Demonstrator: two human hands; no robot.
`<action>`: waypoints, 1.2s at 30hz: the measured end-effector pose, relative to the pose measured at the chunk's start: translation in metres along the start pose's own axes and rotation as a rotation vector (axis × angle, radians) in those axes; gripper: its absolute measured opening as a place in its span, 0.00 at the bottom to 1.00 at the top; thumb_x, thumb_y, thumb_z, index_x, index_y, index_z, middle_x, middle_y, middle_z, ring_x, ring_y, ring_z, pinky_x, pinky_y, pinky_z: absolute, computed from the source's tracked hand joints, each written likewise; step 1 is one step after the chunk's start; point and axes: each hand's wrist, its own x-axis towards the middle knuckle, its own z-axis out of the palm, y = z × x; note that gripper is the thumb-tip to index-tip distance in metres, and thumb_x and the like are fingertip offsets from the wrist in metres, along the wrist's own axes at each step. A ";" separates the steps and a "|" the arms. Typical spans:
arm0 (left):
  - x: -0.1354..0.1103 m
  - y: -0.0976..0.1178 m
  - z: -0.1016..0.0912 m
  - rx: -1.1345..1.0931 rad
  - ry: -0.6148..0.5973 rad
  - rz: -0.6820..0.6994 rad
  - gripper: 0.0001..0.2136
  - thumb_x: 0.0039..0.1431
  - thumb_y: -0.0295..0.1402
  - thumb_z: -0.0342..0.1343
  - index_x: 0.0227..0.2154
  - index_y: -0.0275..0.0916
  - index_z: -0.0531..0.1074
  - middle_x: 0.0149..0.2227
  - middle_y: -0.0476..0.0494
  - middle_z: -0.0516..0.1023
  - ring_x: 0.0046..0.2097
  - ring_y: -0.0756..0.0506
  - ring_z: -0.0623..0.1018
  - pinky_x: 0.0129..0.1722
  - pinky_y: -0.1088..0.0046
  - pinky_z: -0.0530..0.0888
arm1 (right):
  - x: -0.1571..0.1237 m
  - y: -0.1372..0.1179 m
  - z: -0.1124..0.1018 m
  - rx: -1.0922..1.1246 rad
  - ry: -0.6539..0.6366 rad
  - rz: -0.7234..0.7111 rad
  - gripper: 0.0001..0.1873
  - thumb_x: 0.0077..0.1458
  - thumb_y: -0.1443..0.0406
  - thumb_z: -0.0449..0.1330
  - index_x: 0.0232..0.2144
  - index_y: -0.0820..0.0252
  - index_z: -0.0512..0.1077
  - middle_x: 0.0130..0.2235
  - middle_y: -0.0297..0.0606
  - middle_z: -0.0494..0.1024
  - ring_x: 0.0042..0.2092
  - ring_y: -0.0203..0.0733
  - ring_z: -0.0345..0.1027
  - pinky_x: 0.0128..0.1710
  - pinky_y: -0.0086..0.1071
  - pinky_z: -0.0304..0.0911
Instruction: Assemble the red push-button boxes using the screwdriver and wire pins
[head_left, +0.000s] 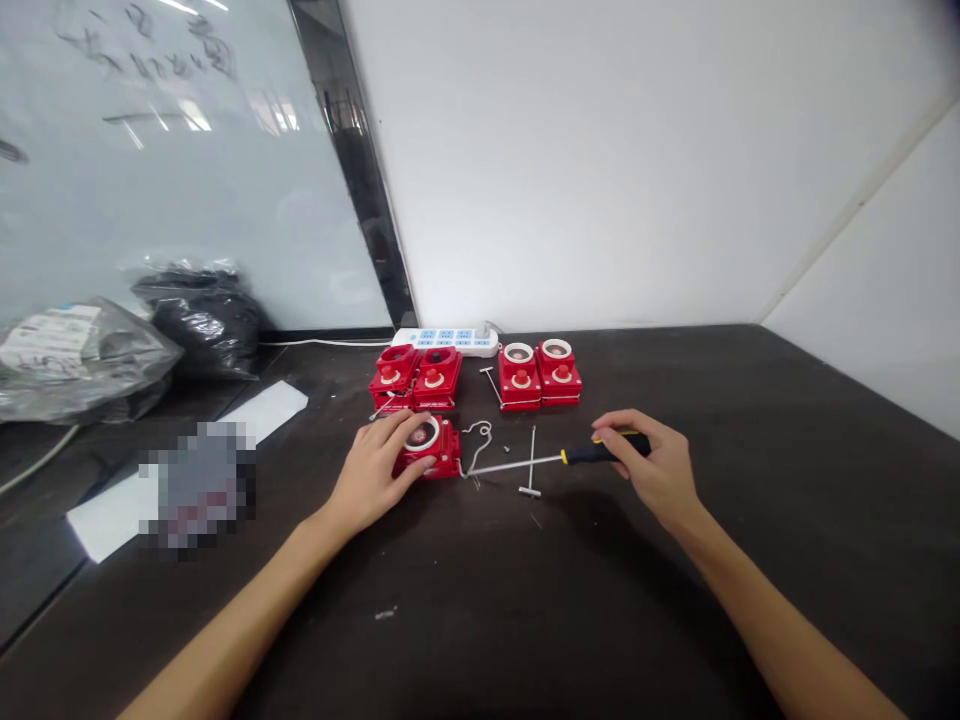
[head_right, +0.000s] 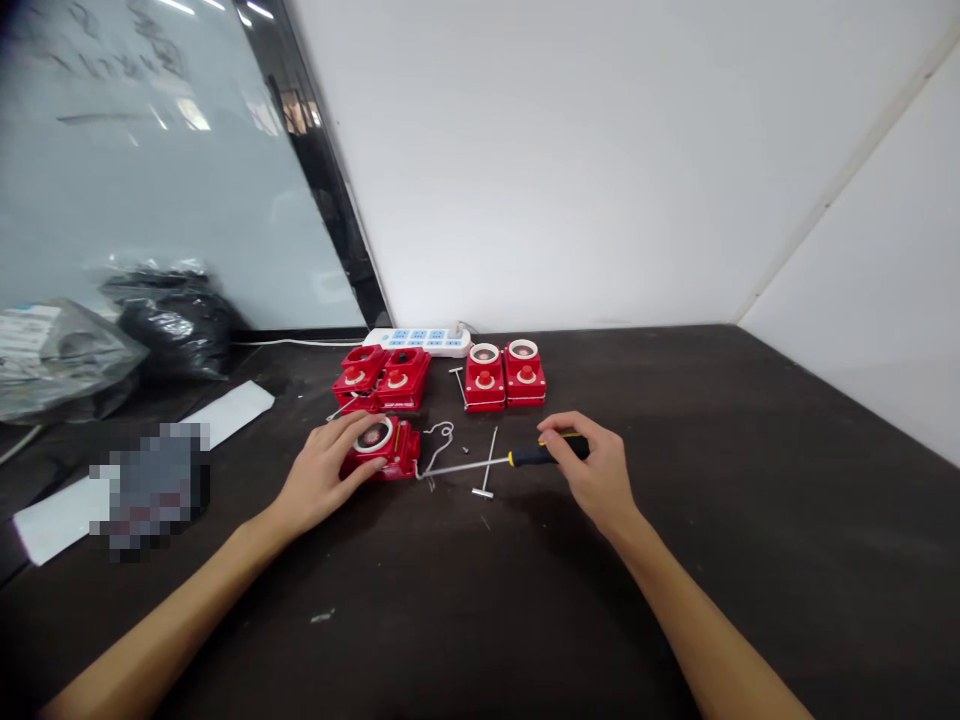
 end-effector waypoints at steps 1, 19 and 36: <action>0.000 0.000 0.000 0.000 -0.001 -0.002 0.23 0.65 0.46 0.49 0.59 0.43 0.62 0.59 0.38 0.68 0.59 0.37 0.68 0.56 0.57 0.64 | 0.000 -0.001 0.000 0.025 0.002 0.023 0.08 0.53 0.60 0.62 0.31 0.59 0.77 0.29 0.37 0.77 0.25 0.36 0.66 0.17 0.26 0.58; 0.005 0.032 -0.009 0.086 0.084 0.342 0.15 0.62 0.34 0.55 0.51 0.44 0.72 0.59 0.40 0.69 0.65 0.35 0.61 0.63 0.48 0.57 | 0.004 -0.005 -0.005 -0.042 0.337 -0.072 0.09 0.56 0.60 0.60 0.34 0.60 0.76 0.24 0.33 0.74 0.19 0.33 0.61 0.19 0.30 0.58; 0.001 0.064 0.015 0.265 -0.187 0.446 0.13 0.58 0.21 0.46 0.42 0.34 0.72 0.47 0.35 0.74 0.59 0.35 0.67 0.63 0.49 0.58 | 0.006 0.001 -0.002 -0.020 0.323 -0.057 0.09 0.55 0.60 0.60 0.33 0.61 0.76 0.26 0.34 0.76 0.19 0.33 0.61 0.20 0.30 0.58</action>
